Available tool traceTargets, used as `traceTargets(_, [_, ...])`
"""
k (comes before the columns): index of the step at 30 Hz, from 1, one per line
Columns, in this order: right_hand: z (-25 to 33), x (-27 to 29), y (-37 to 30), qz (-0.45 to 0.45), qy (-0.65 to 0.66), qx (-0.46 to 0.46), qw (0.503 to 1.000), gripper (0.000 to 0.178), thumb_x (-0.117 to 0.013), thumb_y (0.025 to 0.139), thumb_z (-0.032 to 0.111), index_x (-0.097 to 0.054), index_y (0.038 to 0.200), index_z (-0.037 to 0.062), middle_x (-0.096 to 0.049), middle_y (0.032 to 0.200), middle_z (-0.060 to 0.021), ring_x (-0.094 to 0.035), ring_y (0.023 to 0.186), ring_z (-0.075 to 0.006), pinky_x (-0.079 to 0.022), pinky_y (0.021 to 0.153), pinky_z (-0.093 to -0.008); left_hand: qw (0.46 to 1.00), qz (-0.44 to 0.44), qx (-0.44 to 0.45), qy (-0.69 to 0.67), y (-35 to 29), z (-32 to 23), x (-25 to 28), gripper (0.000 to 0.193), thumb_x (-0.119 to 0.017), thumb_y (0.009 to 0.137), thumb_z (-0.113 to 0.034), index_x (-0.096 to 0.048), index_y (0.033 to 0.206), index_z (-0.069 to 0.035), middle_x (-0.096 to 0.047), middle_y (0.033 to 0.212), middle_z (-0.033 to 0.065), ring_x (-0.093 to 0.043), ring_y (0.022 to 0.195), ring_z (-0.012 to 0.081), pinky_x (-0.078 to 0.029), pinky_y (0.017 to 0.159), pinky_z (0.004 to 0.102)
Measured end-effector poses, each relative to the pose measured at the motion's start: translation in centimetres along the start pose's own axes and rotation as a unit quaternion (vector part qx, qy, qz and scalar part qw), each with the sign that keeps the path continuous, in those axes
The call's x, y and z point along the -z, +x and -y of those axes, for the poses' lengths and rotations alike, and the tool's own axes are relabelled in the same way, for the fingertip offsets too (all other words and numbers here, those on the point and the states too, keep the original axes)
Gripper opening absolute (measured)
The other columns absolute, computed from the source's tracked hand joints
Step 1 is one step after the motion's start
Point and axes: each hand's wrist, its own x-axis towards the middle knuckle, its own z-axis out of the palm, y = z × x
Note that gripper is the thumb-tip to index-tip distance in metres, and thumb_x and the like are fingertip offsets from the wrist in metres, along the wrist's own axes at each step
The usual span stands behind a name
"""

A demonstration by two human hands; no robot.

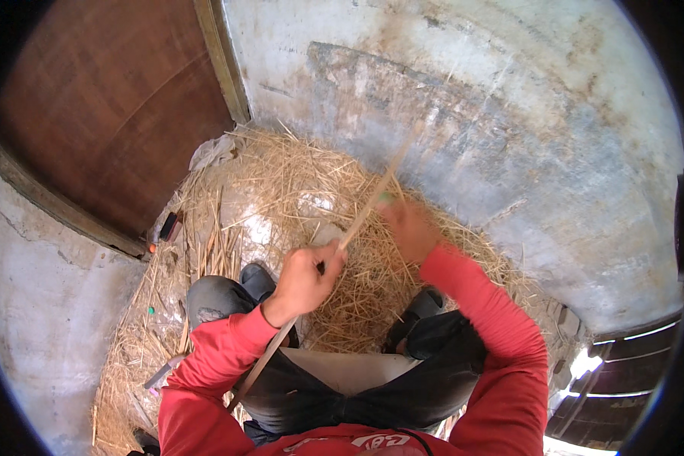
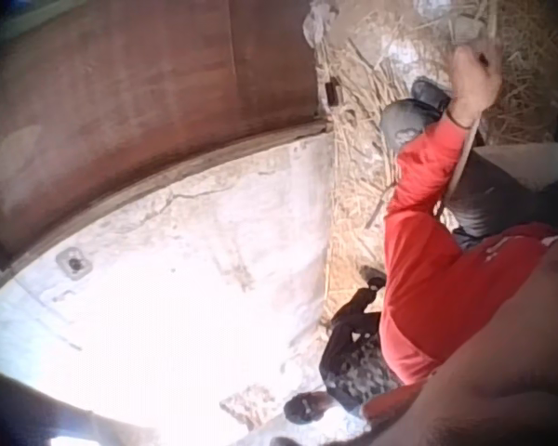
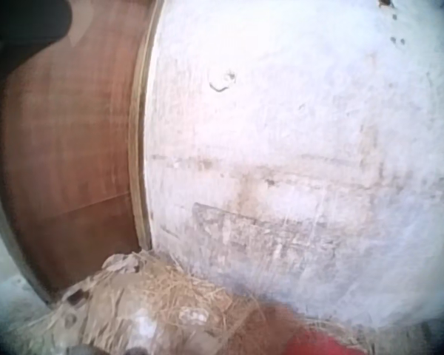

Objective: The person shaves a thin wooden strip using a small blade while sitting on a straw-covered floor.

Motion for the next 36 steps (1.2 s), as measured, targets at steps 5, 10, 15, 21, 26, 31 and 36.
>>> traceTargets(5, [-19.3, 10.1, 0.9, -0.177, -0.106, -0.229, 0.951, 0.044, -0.048, 0.104, 0.035, -0.070, 0.095, -0.0026, -0.068, 0.090, -0.0291, -0.065, 0.085, -0.0455, -0.051, 0.078, -0.0486, 0.994, 0.064, -0.056, -0.075, -2.4, -1.5, -0.5, 0.025, -0.068, 0.093, -0.013, -0.073, 0.111, 0.003, -0.057, 0.059, 0.0108, -0.049, 0.048, 0.0092, -0.041, 0.047, 0.0299])
traceTargets(10, [-16.5, 8.7, -0.8, -0.159, -0.032, -0.216, 0.963, 0.048, -0.052, 0.102, 0.043, -0.069, 0.100, -0.0017, -0.065, 0.082, -0.0303, -0.064, 0.080, -0.0453, -0.049, 0.073, -0.0467, 0.988, 0.010, 0.034, -0.153, -1.7, 0.0, 0.8, 0.021, -0.069, 0.094, -0.012, -0.073, 0.109, 0.002, -0.054, 0.063, -0.0046, -0.044, 0.056, 0.0008, -0.035, 0.049, 0.0229])
traceTargets(15, [-4.3, 8.8, 0.2, -0.084, 0.043, -0.101, 0.990, 0.043, -0.059, 0.100, 0.043, -0.064, 0.101, 0.0002, -0.062, 0.069, -0.0241, -0.062, 0.062, -0.0411, -0.046, 0.058, -0.0454, 0.983, 0.003, 0.054, -0.174, -0.1, -0.8, 1.2, 0.021, -0.071, 0.095, -0.012, -0.070, 0.113, -0.001, -0.048, 0.067, -0.0105, -0.037, 0.058, -0.0012, -0.026, 0.051, 0.0196])
traceTargets(21, [3.0, 6.7, -1.0, 0.021, 0.064, 0.069, 0.995, 0.032, -0.062, 0.098, 0.037, -0.061, 0.102, 0.0058, -0.061, 0.066, -0.0196, -0.062, 0.059, -0.0410, -0.046, 0.055, -0.0493, 0.964, 0.017, 0.090, -0.249, 1.2, -0.8, 0.6, 0.032, -0.072, 0.094, -0.012, -0.063, 0.122, 0.002, -0.062, 0.072, -0.0056, -0.049, 0.063, -0.0011, -0.035, 0.055, 0.0182])
traceTargets(26, [5.3, 5.6, -2.1, 0.104, 0.127, 0.098, 0.982, 0.028, -0.063, 0.096, 0.033, -0.058, 0.103, 0.0063, -0.061, 0.068, -0.0198, -0.063, 0.061, -0.0416, -0.047, 0.055, -0.0505, 0.941, 0.033, 0.073, -0.330, 1.4, -0.6, -0.3, 0.032, -0.067, 0.099, -0.012, -0.061, 0.128, 0.000, -0.059, 0.079, -0.0071, -0.039, 0.061, -0.0019, -0.028, 0.054, 0.0183])
traceTargets(31, [6.7, 4.9, -2.8, 0.134, 0.152, 0.113, 0.973, 0.028, -0.064, 0.094, 0.031, -0.056, 0.101, 0.0055, -0.062, 0.069, -0.0196, -0.063, 0.063, -0.0424, -0.048, 0.057, -0.0509, 0.944, 0.089, 0.047, -0.315, 1.5, -0.5, -0.6, 0.027, -0.065, 0.100, -0.014, -0.063, 0.123, 0.000, -0.060, 0.079, -0.0080, -0.041, 0.063, -0.0019, -0.031, 0.056, 0.0185])
traceTargets(36, [6.8, 5.0, -3.0, 0.144, 0.134, 0.108, 0.975, 0.028, -0.063, 0.094, 0.030, -0.056, 0.103, 0.0049, -0.063, 0.071, -0.0205, -0.064, 0.065, -0.0430, -0.047, 0.058, -0.0515, 0.951, 0.100, 0.091, -0.279, 1.5, -0.1, -0.3, 0.018, -0.063, 0.102, -0.016, -0.066, 0.112, -0.002, -0.057, 0.076, -0.0100, -0.040, 0.062, -0.0020, -0.031, 0.055, 0.0185])
